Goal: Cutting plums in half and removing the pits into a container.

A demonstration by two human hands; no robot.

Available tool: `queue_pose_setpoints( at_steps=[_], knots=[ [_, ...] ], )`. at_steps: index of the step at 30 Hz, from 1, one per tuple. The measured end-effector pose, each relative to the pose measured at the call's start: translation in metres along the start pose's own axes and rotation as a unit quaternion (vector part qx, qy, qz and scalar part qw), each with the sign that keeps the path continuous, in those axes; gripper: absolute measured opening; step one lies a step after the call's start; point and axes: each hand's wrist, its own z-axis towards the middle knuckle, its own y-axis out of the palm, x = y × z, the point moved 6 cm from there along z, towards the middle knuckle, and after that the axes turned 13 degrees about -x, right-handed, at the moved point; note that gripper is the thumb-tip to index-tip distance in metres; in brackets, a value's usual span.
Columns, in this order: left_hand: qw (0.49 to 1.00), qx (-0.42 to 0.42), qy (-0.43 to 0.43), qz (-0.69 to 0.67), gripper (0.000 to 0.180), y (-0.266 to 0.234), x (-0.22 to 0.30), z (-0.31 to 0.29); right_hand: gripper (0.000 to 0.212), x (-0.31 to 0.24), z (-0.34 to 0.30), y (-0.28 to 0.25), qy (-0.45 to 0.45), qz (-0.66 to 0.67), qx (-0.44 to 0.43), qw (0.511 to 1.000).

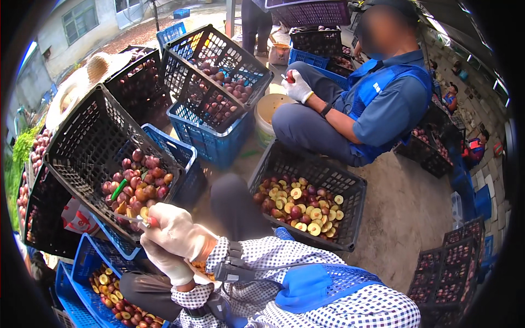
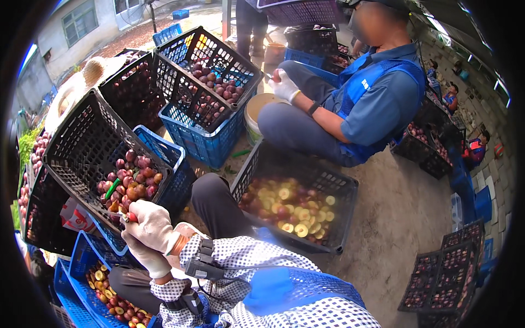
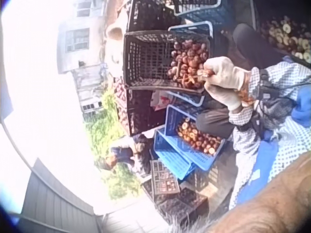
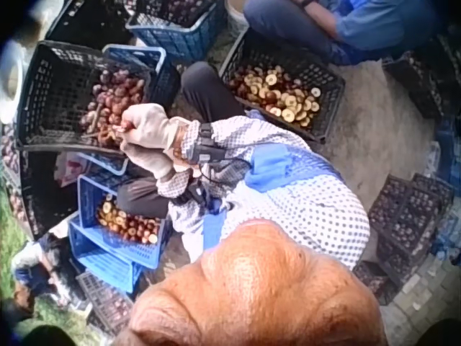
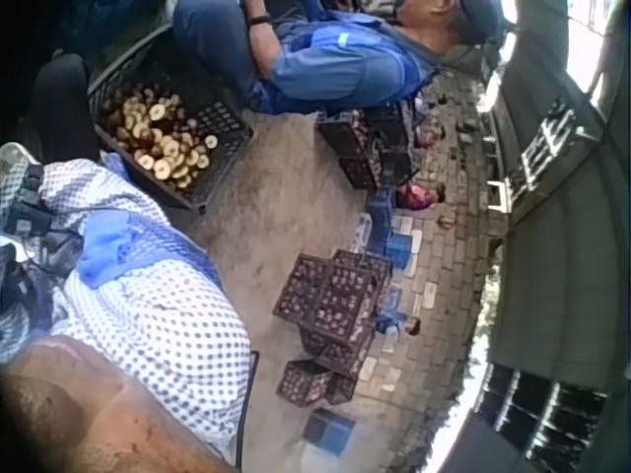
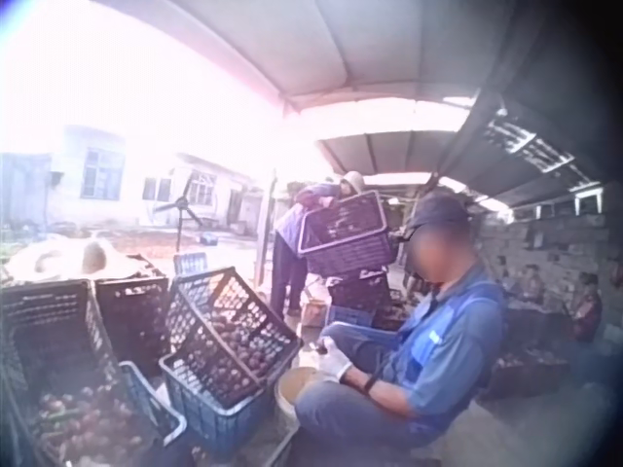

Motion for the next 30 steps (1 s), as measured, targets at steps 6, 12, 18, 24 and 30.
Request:
queue_pose_setpoints(
  at_steps=[6,12,18,24,30],
  knots=[
    [0.811,0.03,-0.199,-0.55,0.067,-0.039,-0.05,-0.011,0.02,-0.032,-0.008,0.01,-0.189,-0.183,-0.019,0.965],
    [0.926,-0.027,-0.327,-0.187,0.063,0.003,-0.038,-0.019,0.015,0.056,0.014,-0.011,0.102,0.154,-0.128,0.974],
    [0.925,-0.069,-0.257,-0.27,0.062,-0.026,-0.02,-0.02,0.035,0.15,-0.008,0.003,0.394,0.578,-0.059,0.712],
    [0.924,0.167,-0.327,-0.105,0.054,-0.073,-0.091,-0.021,0.025,0.081,0.06,0.025,0.179,0.347,0.079,0.917],
    [0.92,0.051,-0.335,0.199,0.03,-0.076,-0.084,0.053,0.029,-0.026,0.031,0.111,-0.004,0.168,-0.325,0.931]
  ],
)
